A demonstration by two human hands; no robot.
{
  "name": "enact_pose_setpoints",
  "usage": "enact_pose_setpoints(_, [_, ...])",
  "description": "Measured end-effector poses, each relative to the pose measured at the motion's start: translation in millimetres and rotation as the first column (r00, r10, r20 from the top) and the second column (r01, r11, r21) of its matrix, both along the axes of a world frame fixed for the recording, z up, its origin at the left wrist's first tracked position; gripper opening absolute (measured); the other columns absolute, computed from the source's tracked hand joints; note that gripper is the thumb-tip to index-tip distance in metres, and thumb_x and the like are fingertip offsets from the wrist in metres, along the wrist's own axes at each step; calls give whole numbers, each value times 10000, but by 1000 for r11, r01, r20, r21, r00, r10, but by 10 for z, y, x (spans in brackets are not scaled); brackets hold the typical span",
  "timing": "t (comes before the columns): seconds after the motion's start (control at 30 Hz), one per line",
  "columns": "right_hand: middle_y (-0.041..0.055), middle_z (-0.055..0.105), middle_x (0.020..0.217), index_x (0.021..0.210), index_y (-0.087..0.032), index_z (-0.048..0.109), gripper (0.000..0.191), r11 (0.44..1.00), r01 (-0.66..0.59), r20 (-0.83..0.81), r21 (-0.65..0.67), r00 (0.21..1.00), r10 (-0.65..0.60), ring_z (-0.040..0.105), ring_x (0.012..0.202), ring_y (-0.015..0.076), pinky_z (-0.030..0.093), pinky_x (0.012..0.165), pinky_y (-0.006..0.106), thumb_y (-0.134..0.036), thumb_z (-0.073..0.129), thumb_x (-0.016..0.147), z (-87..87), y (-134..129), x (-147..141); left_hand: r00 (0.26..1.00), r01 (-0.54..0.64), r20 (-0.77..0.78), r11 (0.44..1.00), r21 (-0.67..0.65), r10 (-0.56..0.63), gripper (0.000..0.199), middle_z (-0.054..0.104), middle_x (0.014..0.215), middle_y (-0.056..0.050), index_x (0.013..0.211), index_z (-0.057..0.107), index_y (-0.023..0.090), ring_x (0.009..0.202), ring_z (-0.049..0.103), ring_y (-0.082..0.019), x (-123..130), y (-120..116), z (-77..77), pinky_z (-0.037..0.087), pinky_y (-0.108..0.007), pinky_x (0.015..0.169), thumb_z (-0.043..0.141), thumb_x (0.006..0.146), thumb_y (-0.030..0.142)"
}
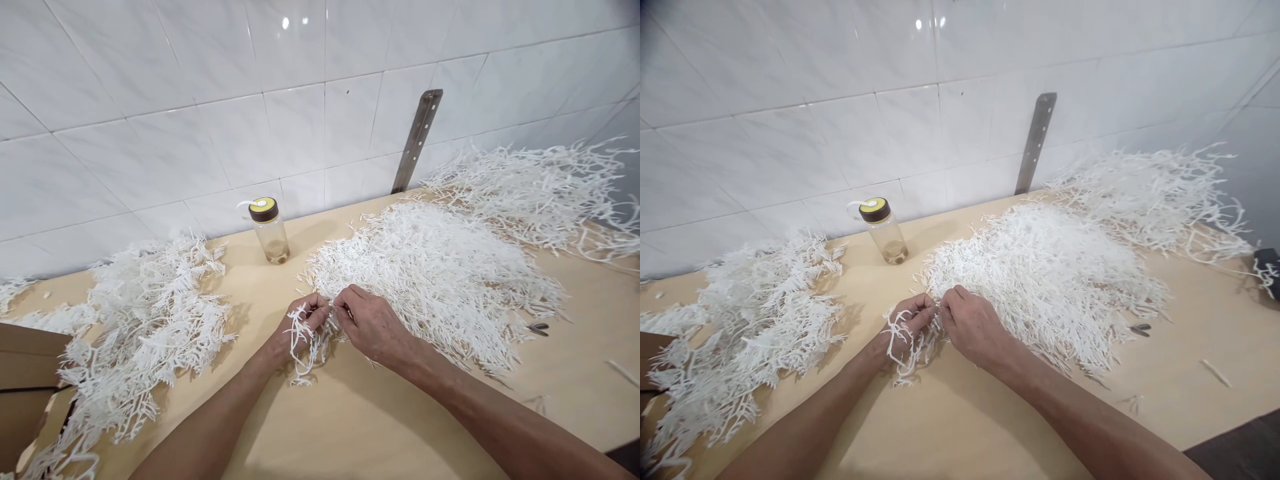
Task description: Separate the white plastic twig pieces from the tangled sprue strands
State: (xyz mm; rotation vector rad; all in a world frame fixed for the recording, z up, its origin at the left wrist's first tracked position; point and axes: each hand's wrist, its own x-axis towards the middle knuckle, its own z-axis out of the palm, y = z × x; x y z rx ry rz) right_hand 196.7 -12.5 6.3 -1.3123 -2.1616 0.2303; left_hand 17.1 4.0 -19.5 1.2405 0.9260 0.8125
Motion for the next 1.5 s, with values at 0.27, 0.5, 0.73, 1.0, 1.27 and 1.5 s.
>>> enact_pose_setpoints(0.27, [8, 557, 685, 739, -184, 497, 165, 994, 106, -31, 35, 994, -105, 462, 563, 127, 316, 530, 250, -103, 483, 883, -17, 38, -19, 1000, 15, -26, 997, 72, -13, 320, 480, 590, 45, 748, 529, 172, 503, 399, -73, -8, -15, 48, 323, -207, 493, 656, 838, 452])
enact_pose_setpoints(0.5, [30, 596, 786, 820, -181, 553, 78, 939, 306, -192, 156, 942, -275, 520, 598, 130, 394, 547, 260, -155, 527, 890, 54, 257, 331, 990, -70, 123, 997, -35, 74, 328, 562, 619, 13, 772, 573, 159, 512, 495, -92, 75, -30, 31, 393, -224, 506, 709, 796, 458])
enact_pose_setpoints(0.73, [44, 657, 843, 878, -192, 653, 147, 998, -58, -357, -36, 933, 42, 589, 673, 135, 482, 580, 253, -220, 521, 938, 113, 81, 112, 963, -155, 198, 978, -141, 181, 356, 496, 523, 56, 741, 567, 160, 412, 395, -51, 111, -36, 97, 359, -205, 454, 754, 748, 463])
enact_pose_setpoints(1.0, [42, 666, 867, 924, -189, 684, 107, 993, -49, -282, -109, 959, 16, 600, 697, 140, 484, 641, 285, -211, 580, 912, 11, 28, 14, 975, -180, 127, 984, -14, 181, 366, 492, 565, 53, 767, 576, 167, 471, 414, -67, 108, -18, 33, 364, -219, 498, 700, 786, 510])
enact_pose_setpoints(1.27, [61, 648, 869, 897, -170, 635, 158, 1000, -16, -161, 8, 987, 17, 603, 731, 156, 463, 651, 283, -166, 490, 958, 11, -21, -65, 970, -244, 27, 968, 62, 242, 396, 492, 593, 47, 747, 546, 167, 516, 421, -81, 120, -45, 56, 366, -226, 519, 678, 792, 537])
enact_pose_setpoints(1.5, [54, 657, 860, 875, -181, 625, 156, 1000, 9, -90, -16, 996, -10, 599, 739, 162, 442, 666, 292, -166, 491, 953, -41, -20, -82, 969, -247, -2, 965, 90, 248, 381, 523, 618, 25, 741, 538, 169, 533, 456, -97, 135, -73, 63, 388, -236, 521, 668, 804, 521])
